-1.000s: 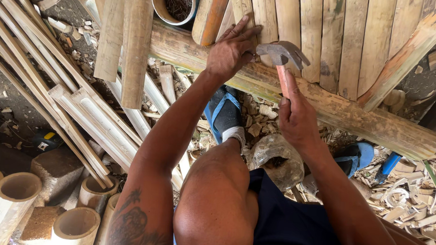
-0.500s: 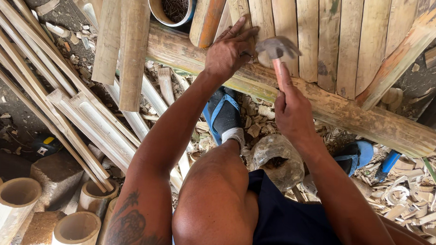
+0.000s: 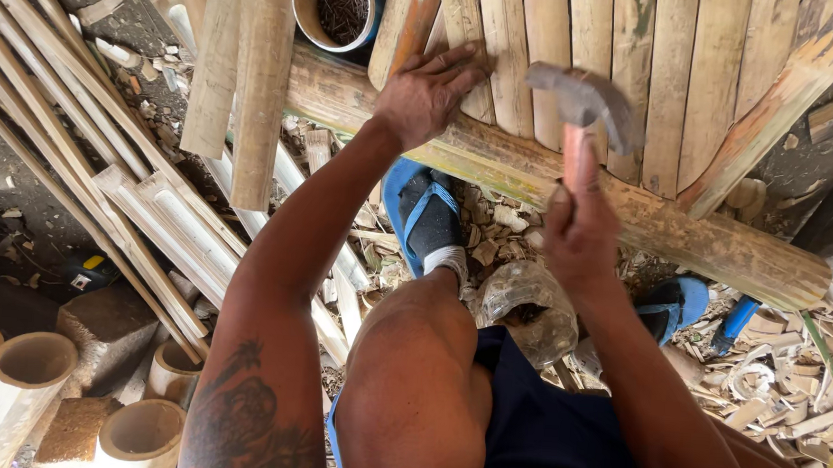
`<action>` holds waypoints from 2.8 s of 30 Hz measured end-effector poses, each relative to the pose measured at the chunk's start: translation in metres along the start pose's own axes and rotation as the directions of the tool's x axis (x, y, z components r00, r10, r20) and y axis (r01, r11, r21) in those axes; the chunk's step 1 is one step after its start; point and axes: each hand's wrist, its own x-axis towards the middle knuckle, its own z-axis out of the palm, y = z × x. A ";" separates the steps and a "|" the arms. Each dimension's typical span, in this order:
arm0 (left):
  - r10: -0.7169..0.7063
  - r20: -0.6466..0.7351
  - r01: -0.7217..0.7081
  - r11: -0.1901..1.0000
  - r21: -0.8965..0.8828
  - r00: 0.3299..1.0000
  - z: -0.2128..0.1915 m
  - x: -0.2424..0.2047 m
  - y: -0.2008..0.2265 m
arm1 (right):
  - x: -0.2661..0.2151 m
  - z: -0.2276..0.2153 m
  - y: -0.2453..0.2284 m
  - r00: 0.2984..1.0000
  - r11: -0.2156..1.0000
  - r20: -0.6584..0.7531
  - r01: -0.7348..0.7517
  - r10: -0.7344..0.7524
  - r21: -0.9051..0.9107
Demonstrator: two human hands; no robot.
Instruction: The person assembles a bamboo structure by cutting bamboo strips with a hand saw, positioning them on a frame, and securing them with nails using a hammer. The person repeatedly measures, cuts, and fastens bamboo pieces to build up the panel.
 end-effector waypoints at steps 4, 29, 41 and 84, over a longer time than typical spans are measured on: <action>-0.027 -0.117 0.031 0.999 0.026 0.993 -0.005 -0.005 0.009 | 0.010 0.024 0.022 0.971 0.981 0.238 0.014 0.033 -0.191; -0.116 -0.100 0.113 0.993 -0.035 0.988 -0.007 -0.006 0.013 | -0.025 0.062 0.072 0.974 0.954 0.015 0.226 -0.227 -0.199; -0.517 -0.469 0.490 0.851 -0.190 0.716 -0.037 -0.043 -0.066 | 0.082 0.111 0.001 0.960 0.959 -0.178 0.242 -0.214 0.150; -0.398 -0.571 0.226 0.909 -0.349 0.719 -0.032 0.045 -0.092 | 0.064 0.129 0.024 0.991 0.943 -0.123 -0.012 0.056 0.333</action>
